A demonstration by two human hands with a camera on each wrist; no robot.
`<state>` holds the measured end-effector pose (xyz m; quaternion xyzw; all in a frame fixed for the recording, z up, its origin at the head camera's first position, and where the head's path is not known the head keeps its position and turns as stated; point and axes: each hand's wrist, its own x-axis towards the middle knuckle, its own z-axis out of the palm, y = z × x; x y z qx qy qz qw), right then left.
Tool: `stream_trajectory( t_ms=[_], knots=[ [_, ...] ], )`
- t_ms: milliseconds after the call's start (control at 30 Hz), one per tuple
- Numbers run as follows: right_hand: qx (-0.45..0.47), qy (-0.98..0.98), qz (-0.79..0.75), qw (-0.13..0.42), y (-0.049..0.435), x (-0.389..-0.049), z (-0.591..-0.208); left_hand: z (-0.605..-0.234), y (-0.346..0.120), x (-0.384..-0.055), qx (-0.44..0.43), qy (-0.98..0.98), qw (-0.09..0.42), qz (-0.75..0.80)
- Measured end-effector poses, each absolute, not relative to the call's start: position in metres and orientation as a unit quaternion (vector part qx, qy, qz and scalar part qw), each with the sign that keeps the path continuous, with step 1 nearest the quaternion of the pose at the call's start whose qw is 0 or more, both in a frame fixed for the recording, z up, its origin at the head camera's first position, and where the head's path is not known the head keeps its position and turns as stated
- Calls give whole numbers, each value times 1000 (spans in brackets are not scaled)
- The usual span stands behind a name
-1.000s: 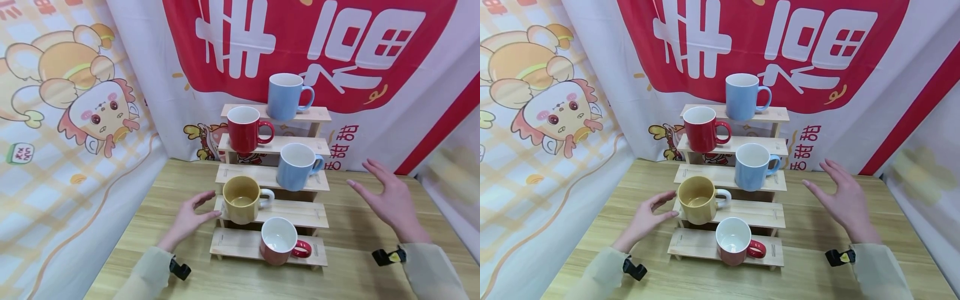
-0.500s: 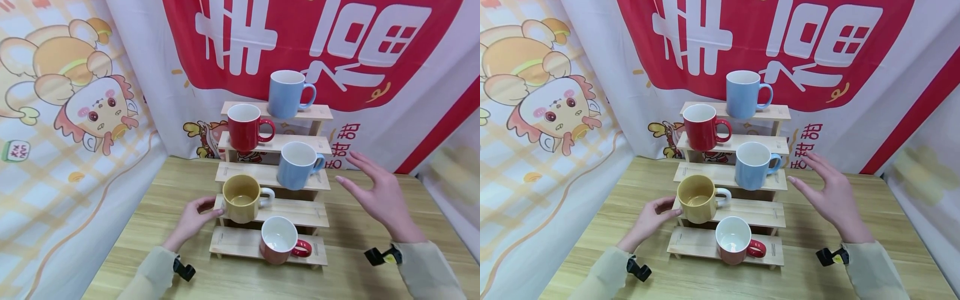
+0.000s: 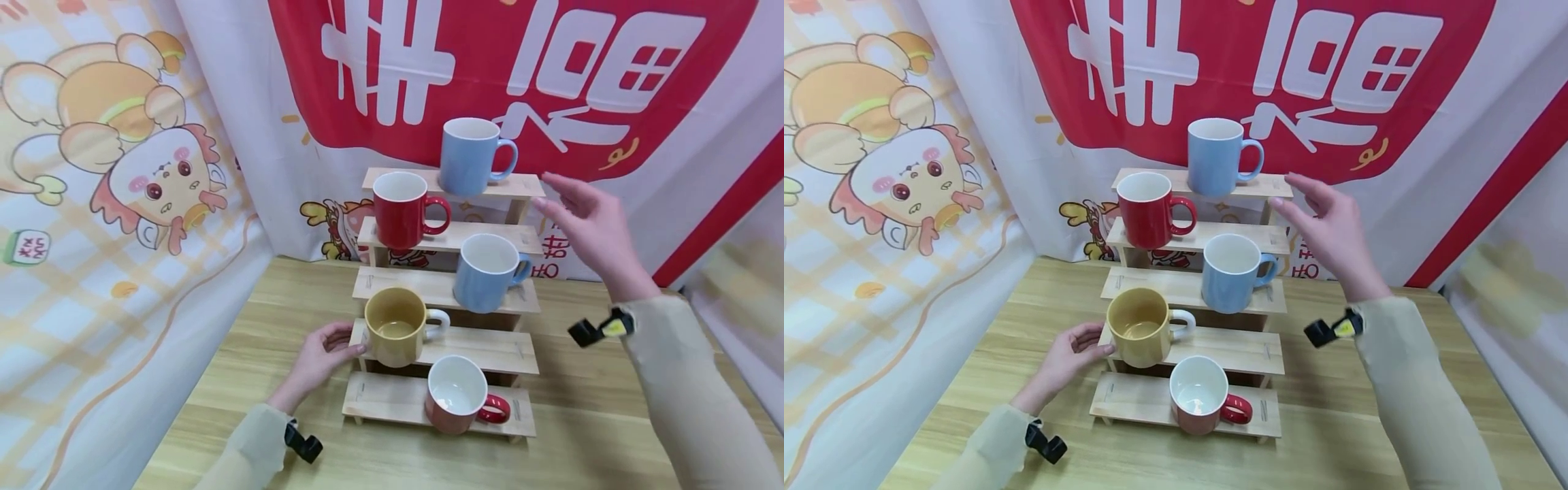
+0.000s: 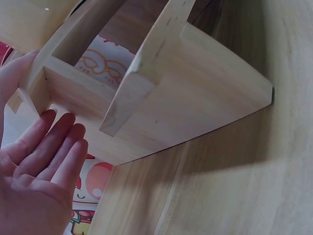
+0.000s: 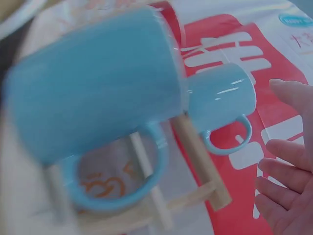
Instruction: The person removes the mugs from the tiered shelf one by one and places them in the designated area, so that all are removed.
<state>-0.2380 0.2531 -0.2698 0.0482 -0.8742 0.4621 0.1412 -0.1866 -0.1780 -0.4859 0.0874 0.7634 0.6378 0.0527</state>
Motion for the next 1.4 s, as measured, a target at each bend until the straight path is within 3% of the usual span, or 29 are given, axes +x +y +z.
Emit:
stream_trajectory(
  t_ms=[267, 500, 1100, 1400],
  knots=[
    [25, -860, 503, 76, 236, -282, -230, -487, -175, -182, 72, 762, 54, 642],
    [25, -861, 505, 49, 220, -304, -217, -486, -176, -185, 70, 761, 56, 643],
    [-6, -808, 589, 0, 217, -333, -220, -487, -174, -184, 60, 751, 67, 654],
    [3, -796, 606, 2, 218, -336, -228, -487, -174, -184, 55, 750, 63, 656]
  ],
)
